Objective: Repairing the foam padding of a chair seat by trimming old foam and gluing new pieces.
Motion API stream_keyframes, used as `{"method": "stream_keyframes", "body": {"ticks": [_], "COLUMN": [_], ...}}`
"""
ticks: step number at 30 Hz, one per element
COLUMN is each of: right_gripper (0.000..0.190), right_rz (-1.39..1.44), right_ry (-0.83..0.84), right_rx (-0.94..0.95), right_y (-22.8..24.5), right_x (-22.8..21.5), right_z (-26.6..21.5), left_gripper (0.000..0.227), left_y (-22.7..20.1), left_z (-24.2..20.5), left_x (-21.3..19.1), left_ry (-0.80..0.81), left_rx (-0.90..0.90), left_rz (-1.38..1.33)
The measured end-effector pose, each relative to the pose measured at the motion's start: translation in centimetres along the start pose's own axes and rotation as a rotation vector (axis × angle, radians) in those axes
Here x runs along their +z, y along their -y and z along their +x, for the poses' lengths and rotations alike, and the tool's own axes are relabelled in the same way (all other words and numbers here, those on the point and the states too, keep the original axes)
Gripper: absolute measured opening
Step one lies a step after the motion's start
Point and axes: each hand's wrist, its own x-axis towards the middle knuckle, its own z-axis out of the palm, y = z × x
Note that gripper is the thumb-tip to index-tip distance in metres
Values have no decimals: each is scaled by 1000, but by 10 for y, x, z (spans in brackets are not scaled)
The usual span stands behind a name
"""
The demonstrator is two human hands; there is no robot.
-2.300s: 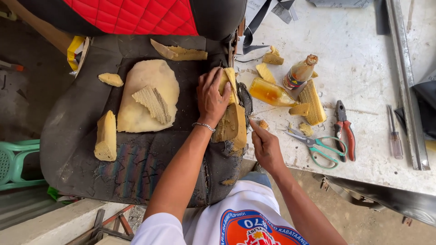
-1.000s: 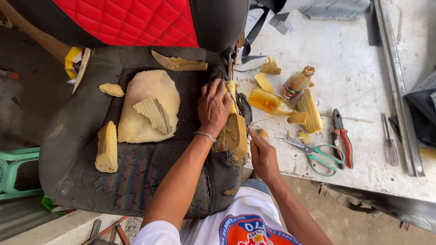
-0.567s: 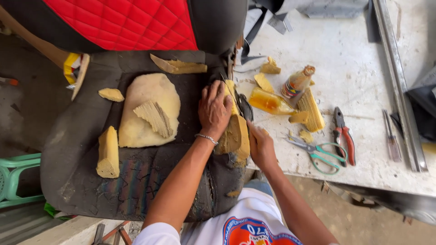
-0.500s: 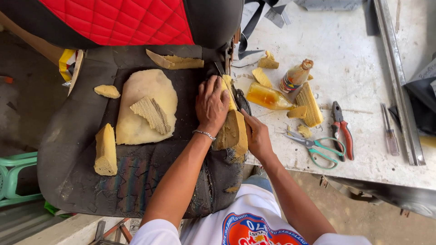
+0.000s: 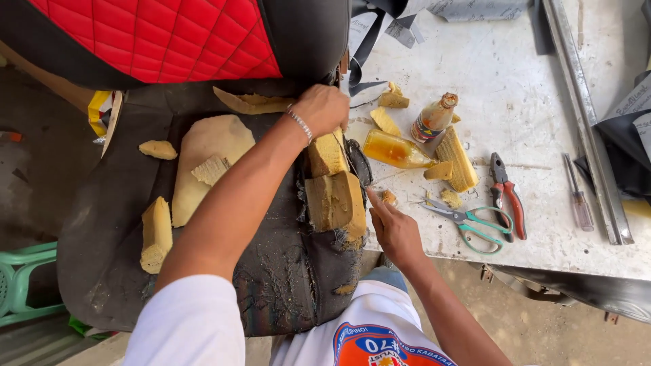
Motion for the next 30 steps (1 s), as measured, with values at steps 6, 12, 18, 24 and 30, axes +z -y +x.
{"method": "stream_keyframes", "body": {"ticks": [6,12,18,24,30], "right_gripper": [60,57,66,63,59], "right_rz": [-3,-38,-152,-106,-11], "right_ry": [33,-25,-86,-49,-7], "right_rx": [12,-19,-89,-52,-29], "right_y": [-11,-12,-12,-31,-38], "right_x": [11,30,34,42,51], "right_z": [11,32,42,-14,27], "left_gripper": [23,30,25,15,20], "left_y": [-1,-1,-7,0,-2], "left_z": [39,39,38,41,45], "left_x": [38,26,11,13,5], "left_ry": [15,17,81,92,35], "left_rx": [207,190,171,136,104], "left_rz": [312,295,269,229,210]}}
